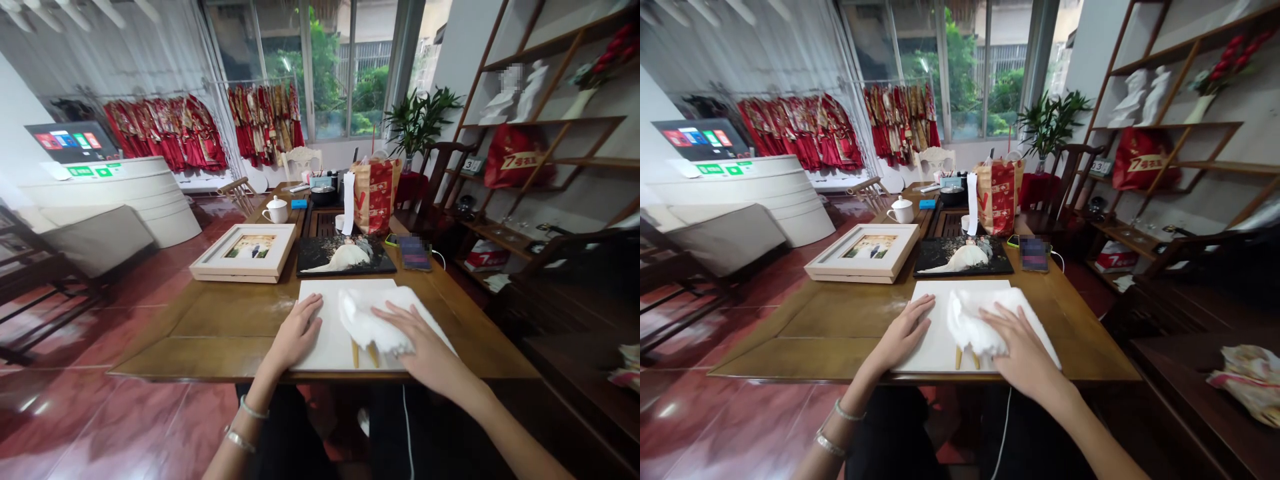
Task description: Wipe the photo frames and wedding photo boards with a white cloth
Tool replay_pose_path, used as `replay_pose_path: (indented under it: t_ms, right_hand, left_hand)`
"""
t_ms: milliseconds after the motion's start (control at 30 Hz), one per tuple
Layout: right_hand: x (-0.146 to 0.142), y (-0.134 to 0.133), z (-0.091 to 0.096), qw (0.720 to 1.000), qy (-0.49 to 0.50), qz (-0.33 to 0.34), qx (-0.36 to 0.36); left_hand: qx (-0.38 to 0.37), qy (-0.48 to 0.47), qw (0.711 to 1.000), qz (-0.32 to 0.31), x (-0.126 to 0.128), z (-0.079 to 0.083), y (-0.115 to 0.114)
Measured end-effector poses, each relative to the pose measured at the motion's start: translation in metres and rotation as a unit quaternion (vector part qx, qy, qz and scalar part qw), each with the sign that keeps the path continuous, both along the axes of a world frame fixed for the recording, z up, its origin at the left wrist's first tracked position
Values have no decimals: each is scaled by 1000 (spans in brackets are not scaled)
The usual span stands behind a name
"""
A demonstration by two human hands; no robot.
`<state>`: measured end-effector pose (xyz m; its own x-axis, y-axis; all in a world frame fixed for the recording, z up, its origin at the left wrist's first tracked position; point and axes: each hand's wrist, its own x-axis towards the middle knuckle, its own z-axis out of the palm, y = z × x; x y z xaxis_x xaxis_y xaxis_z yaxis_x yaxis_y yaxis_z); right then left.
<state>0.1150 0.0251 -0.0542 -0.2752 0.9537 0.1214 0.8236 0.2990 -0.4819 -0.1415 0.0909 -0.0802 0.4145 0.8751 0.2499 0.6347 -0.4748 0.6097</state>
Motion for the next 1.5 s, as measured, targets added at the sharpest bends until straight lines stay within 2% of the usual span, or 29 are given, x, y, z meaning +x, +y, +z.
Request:
replay_pose_path:
  t_ms: [133, 200, 267, 367, 567, 667, 767, 867, 967, 1067, 1167, 1300, 1400, 1500]
  right_hand:
    - [-12, 47, 4, 992, -98, -79, 4]
    - [-20, 62, 4, 987, -133, -91, 17]
    - [-24, 65, 3, 986, -145, -79, 31]
    - [-23, 43, 2, 991, -125, -44, 37]
    - [-20, -45, 6, 995, -85, 53, 4]
    - [-18, -55, 8, 995, -74, 66, -5]
    - [-14, -28, 8, 997, -80, 23, -12]
    - [-9, 21, 8, 995, -90, -30, -14]
    - [-10, 64, 9, 995, -93, -40, -14]
    - [-20, 82, 9, 996, -71, -43, -10]
    - [-34, 67, 7, 999, -45, -26, 7]
    - [-46, 11, 7, 999, -32, 0, 15]
    - [-41, -28, 8, 999, -10, 49, 9]
    - [-27, -41, 7, 997, 19, 72, -3]
  left_hand:
    - [3, -2, 1000, -2, -1, -2, 0]
    - [3, -4, 1000, 0, -2, -2, 0]
    - [3, -7, 1000, 0, -2, -2, 0]
    - [3, -10, 1000, 0, -1, -1, 1]
    - [-1, -4, 1000, -1, 0, -2, 2]
    - [11, -4, 1000, -7, -1, -3, 2]
    - [17, 4, 1000, -11, -1, -3, 2]
    - [16, 11, 1000, -10, -1, -1, 1]
    - [16, 8, 1000, -5, 0, 0, 0]
    - [12, 4, 1000, 0, 0, -1, 0]
    - [8, 4, 1000, 1, 0, -1, 1]
    - [5, 8, 1000, -2, 0, 0, 1]
    - [2, 11, 1000, -3, 0, 0, 1]
    - [2, 14, 1000, -2, 0, 0, 1]
